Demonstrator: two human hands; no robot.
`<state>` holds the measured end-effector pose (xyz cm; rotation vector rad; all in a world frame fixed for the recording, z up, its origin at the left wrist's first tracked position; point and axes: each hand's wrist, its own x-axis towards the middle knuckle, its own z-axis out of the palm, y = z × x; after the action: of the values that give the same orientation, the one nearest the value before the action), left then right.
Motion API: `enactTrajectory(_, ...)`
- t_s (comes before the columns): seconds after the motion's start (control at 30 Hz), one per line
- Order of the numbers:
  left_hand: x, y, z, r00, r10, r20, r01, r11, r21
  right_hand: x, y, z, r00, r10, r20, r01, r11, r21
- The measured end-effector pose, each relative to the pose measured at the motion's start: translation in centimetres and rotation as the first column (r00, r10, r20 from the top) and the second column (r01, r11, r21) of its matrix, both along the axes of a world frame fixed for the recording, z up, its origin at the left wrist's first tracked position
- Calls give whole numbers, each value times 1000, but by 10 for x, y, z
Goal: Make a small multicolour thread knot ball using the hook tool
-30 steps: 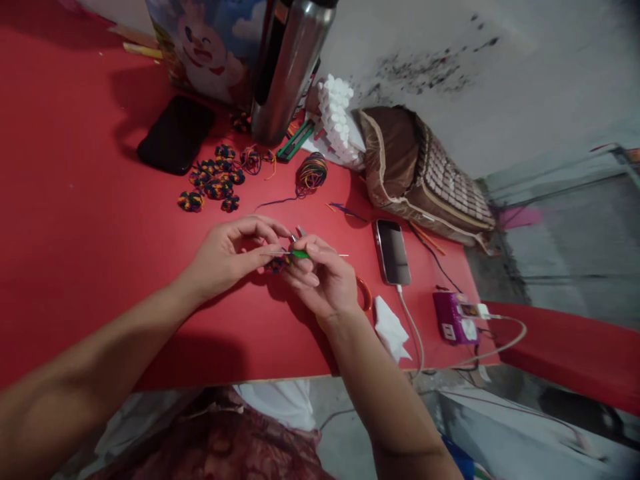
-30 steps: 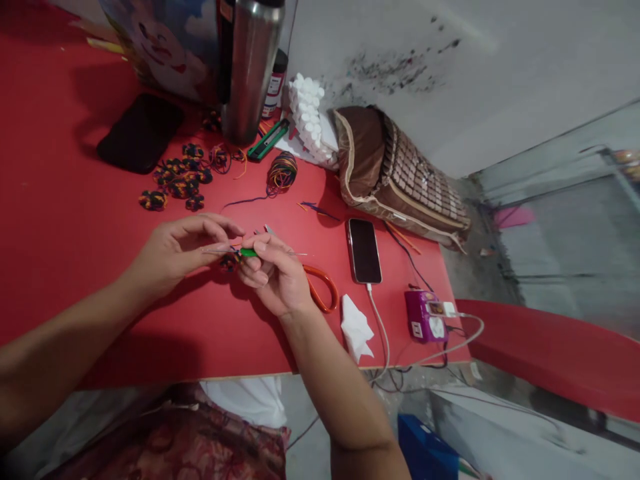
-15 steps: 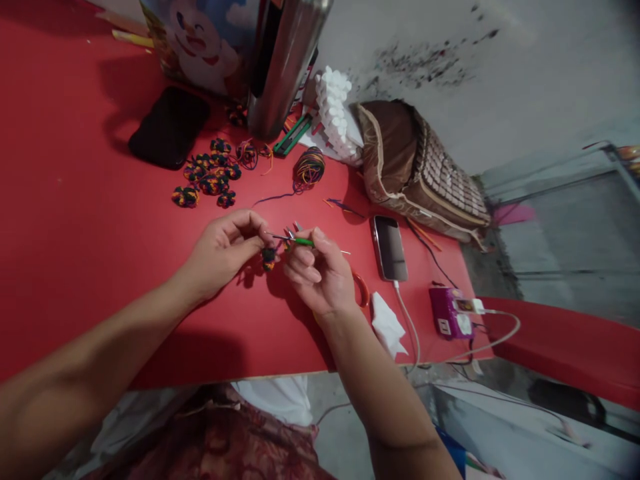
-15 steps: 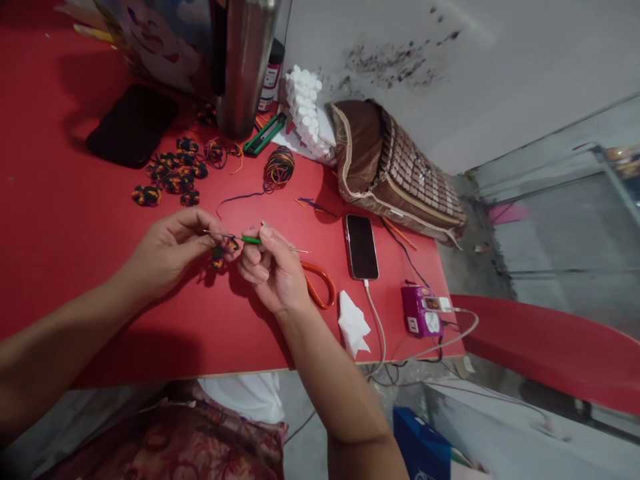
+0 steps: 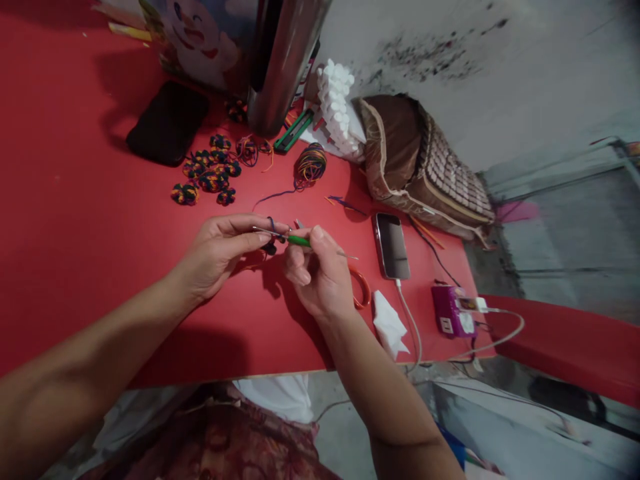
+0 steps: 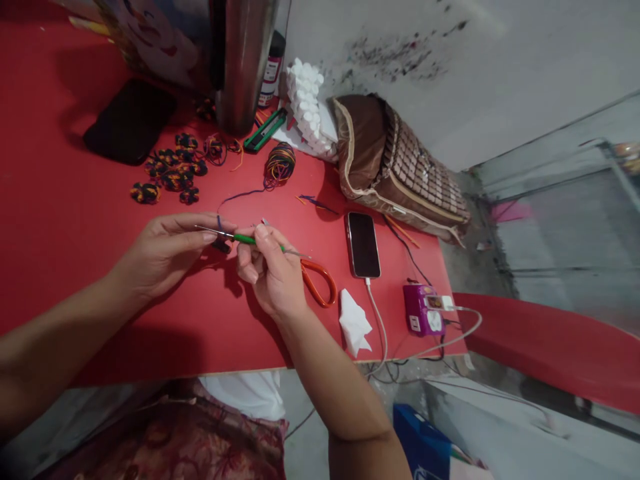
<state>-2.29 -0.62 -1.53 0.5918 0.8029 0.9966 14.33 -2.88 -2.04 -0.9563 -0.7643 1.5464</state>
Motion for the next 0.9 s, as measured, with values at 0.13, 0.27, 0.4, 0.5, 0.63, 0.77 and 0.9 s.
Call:
enactTrajectory(0.13, 1, 0, 1, 1000, 20, 10, -21, 999, 37, -1, -2, -1, 995, -38, 97, 33, 998, 58)
enactTrajectory(0.27, 1, 0, -2, 1000, 20, -19, -18, 995, 96, -2, -5, -1, 980, -91, 180, 66, 988, 140)
enactTrajectory(0.4, 0, 0, -4, 999, 8, -53, -1, 992, 128, -3, -8, -2, 961, -140, 240, 95, 978, 187)
enactTrajectory(0.5, -2, -2, -3, 998, 4, -58, 4, 992, 127, -1, -11, -3, 952, -160, 261, 99, 967, 233)
enactTrajectory(0.63, -3, -3, -3, 998, 8, -61, -1, 993, 120, 0, -13, -5, 932, -196, 304, 117, 959, 259)
enactTrajectory(0.77, -3, -2, -4, 996, 44, -81, -34, 991, 130, 0, -13, -4, 918, -226, 327, 149, 958, 245)
enactTrajectory(0.9, -3, -1, -5, 995, 58, -85, -43, 985, 166, 0, -11, -4, 924, -231, 305, 149, 951, 270)
